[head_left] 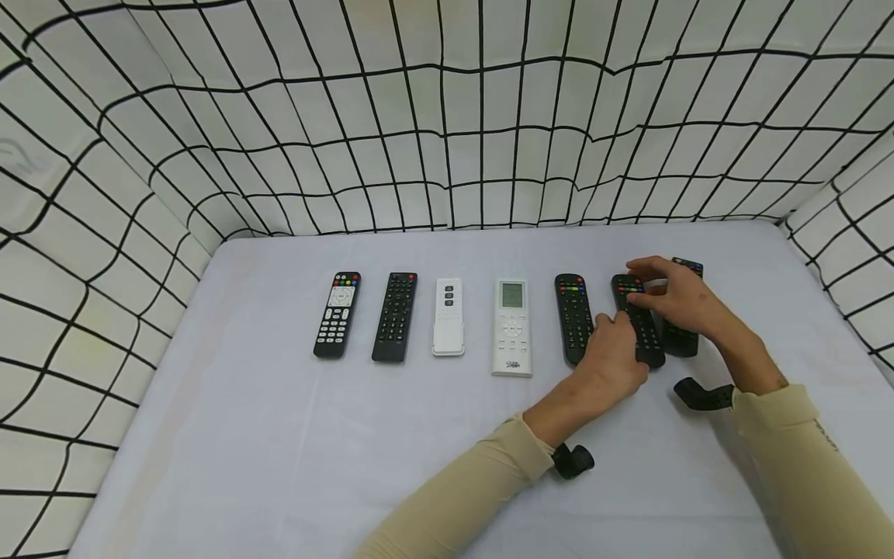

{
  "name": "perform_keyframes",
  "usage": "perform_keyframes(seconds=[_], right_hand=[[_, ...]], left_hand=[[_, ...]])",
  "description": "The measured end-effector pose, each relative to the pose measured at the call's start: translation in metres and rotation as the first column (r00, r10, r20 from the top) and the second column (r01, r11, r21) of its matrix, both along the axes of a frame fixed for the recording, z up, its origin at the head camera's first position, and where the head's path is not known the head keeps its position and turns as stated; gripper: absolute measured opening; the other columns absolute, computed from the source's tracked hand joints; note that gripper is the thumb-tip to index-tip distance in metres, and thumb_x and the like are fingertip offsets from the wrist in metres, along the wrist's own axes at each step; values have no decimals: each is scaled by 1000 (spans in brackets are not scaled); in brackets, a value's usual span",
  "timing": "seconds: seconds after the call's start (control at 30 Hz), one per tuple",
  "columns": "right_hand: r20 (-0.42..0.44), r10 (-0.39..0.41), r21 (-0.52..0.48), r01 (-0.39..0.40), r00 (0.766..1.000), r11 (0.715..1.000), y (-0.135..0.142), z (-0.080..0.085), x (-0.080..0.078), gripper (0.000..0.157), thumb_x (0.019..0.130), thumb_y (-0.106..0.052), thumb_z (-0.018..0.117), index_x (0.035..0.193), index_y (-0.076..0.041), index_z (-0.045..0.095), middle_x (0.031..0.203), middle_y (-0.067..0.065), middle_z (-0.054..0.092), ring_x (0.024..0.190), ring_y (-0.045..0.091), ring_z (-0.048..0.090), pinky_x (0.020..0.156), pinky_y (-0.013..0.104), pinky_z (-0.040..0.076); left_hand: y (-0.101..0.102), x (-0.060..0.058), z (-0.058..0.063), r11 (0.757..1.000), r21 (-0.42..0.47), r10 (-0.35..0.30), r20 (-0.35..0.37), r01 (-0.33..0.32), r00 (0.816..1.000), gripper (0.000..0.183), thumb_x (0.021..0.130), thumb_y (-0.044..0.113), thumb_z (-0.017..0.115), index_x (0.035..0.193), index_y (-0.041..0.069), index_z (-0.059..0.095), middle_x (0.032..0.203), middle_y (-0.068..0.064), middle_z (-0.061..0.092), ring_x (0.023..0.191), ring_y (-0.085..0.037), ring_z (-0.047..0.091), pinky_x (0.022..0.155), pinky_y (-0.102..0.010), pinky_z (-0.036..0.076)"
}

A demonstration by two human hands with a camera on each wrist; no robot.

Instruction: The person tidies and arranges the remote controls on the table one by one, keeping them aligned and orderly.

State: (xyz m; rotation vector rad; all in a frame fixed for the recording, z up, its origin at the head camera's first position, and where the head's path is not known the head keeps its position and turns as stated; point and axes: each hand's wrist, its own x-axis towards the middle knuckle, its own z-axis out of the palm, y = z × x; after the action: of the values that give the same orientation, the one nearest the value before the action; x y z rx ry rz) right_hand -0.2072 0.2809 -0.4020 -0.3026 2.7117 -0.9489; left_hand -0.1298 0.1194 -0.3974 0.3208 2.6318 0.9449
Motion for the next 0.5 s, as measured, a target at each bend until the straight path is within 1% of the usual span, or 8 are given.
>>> perform_keyframes(seconds=[0.2, 0.37, 0.5], right_hand=[[12, 1, 12, -1, 1000, 1000, -1, 0, -1, 63, 102, -17, 66, 154, 5, 38, 151, 36, 46, 134, 58, 50, 108, 65, 48], [5, -7, 12, 7, 1000, 1000, -1, 1, 0, 63, 102, -16, 66, 154, 5, 38, 151, 36, 45, 134, 59, 50, 107, 65, 48], [-31, -36, -15, 36, 999, 999, 2, 2, 2, 62, 102, -17, 65, 154, 6, 39, 152, 36, 45, 135, 59, 49, 106, 66, 48]], left_hand=[[-1, 1, 1, 1000, 4, -3, 23, 3, 1000, 73, 89, 18, 82, 150, -1, 46, 147, -18, 49, 117, -16, 66, 87, -20, 57], [-2, 1, 2, 1000, -8, -21, 5, 21, 1000, 73, 89, 18, 82, 149, -2, 46, 145, -18, 48, 125, -16, 61, 94, -20, 55], [-2, 2, 3, 999, -10, -31, -5, 31, 999, 73, 88, 19, 82, 149, -3, 46, 142, -16, 47, 130, -17, 56, 99, -21, 53]])
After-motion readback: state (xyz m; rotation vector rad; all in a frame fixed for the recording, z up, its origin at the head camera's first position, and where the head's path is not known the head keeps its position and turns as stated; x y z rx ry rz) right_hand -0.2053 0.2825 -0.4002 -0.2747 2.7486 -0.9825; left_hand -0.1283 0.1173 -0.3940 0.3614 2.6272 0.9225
